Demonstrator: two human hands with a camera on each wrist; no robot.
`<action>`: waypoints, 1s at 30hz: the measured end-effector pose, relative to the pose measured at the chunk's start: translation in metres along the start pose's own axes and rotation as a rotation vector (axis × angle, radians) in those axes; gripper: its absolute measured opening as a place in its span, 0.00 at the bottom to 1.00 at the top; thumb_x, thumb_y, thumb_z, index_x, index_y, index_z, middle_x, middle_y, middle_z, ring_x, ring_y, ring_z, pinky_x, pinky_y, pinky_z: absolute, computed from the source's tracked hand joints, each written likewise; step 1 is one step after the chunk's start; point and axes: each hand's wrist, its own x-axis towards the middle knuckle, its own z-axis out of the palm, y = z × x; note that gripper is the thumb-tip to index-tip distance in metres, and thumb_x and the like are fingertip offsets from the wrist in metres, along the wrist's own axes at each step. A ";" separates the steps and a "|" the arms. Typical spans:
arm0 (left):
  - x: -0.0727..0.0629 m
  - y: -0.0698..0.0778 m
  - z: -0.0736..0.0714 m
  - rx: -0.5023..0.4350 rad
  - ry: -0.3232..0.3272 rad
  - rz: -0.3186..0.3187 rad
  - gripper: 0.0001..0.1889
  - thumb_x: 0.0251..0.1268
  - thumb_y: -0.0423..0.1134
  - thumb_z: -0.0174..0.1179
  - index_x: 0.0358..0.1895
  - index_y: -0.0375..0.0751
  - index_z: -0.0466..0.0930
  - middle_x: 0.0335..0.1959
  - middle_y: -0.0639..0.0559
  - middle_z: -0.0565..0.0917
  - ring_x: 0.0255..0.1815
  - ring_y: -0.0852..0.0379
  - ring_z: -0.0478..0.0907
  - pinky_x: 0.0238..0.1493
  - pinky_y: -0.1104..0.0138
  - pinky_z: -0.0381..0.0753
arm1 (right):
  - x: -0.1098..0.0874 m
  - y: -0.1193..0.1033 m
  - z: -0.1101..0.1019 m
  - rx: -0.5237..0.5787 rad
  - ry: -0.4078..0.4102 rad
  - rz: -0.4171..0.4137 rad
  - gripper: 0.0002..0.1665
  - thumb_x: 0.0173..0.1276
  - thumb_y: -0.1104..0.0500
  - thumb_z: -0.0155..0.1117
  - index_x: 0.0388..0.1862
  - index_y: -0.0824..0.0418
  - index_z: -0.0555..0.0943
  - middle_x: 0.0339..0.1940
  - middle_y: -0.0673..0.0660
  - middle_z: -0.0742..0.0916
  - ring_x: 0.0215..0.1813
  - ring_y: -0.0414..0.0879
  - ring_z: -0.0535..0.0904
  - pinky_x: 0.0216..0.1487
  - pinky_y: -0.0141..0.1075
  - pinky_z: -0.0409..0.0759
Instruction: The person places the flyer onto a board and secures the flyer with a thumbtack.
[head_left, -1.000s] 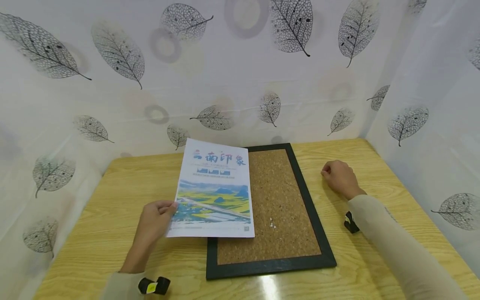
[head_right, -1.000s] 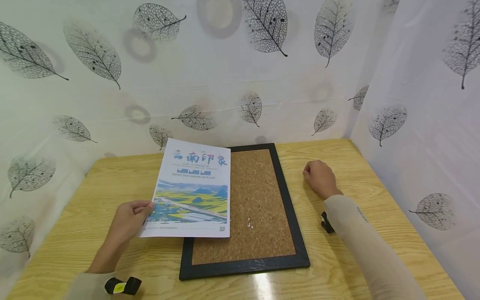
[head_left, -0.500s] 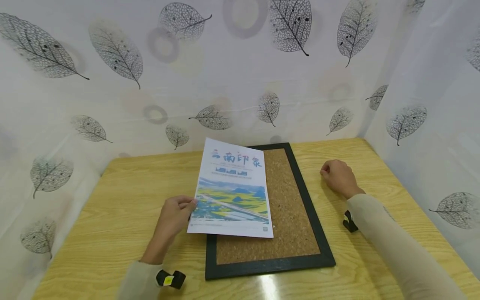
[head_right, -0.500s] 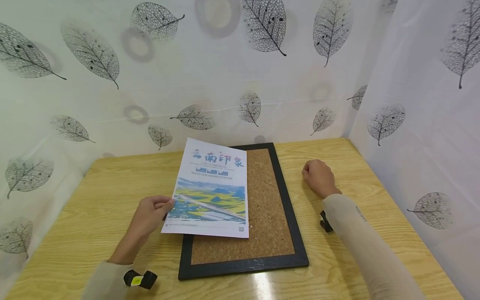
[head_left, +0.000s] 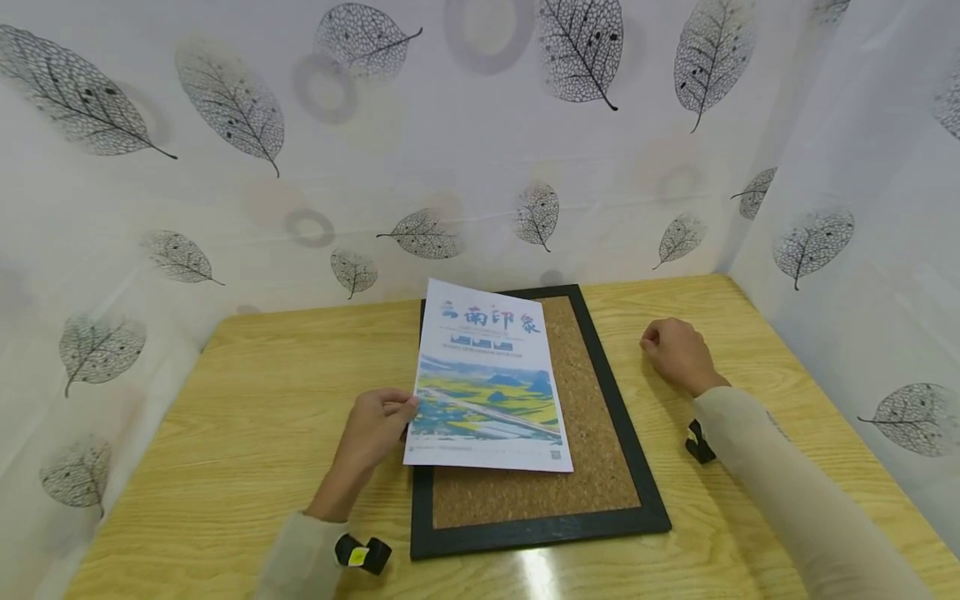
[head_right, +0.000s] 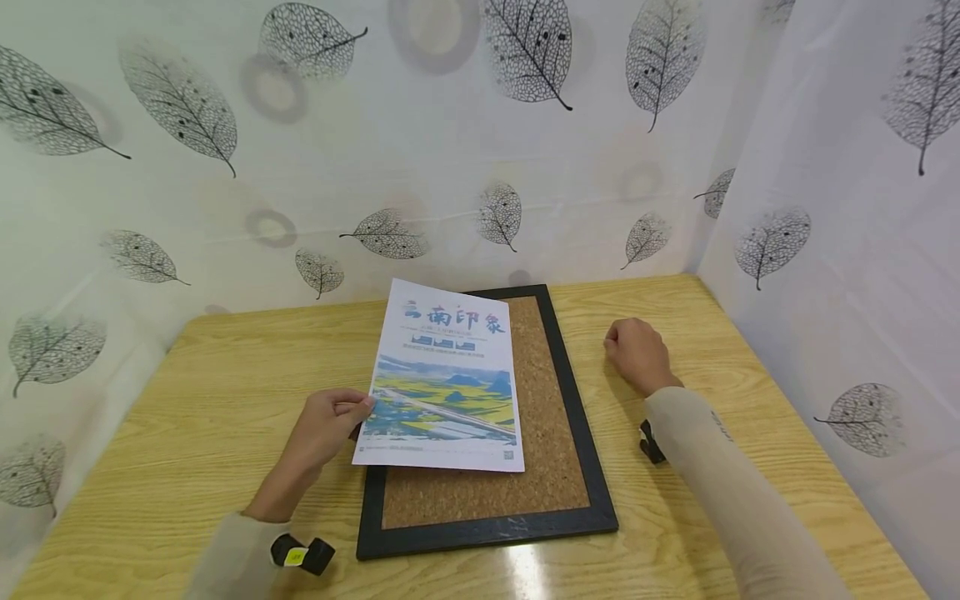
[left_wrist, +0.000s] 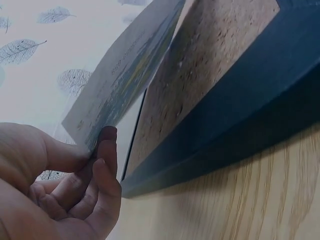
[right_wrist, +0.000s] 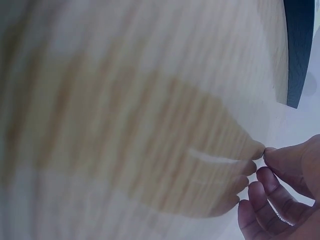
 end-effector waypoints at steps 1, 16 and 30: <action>0.000 0.000 0.001 -0.003 -0.003 -0.002 0.14 0.77 0.40 0.58 0.53 0.32 0.83 0.47 0.40 0.86 0.36 0.53 0.83 0.35 0.58 0.81 | 0.000 0.000 0.000 0.000 -0.001 0.000 0.10 0.74 0.64 0.61 0.38 0.71 0.84 0.34 0.66 0.86 0.31 0.56 0.81 0.36 0.55 0.79; -0.003 0.002 0.018 0.040 -0.021 0.011 0.13 0.75 0.40 0.61 0.50 0.32 0.85 0.48 0.40 0.87 0.42 0.48 0.84 0.33 0.60 0.80 | 0.000 0.000 0.000 0.004 0.001 0.007 0.10 0.74 0.65 0.61 0.38 0.71 0.85 0.35 0.66 0.87 0.32 0.57 0.82 0.37 0.55 0.79; -0.002 0.000 0.028 0.154 -0.087 0.029 0.12 0.73 0.40 0.63 0.46 0.32 0.85 0.20 0.50 0.82 0.21 0.55 0.78 0.24 0.62 0.77 | 0.001 0.002 0.002 0.007 0.022 -0.003 0.09 0.73 0.65 0.61 0.39 0.71 0.84 0.35 0.66 0.87 0.33 0.57 0.82 0.38 0.56 0.79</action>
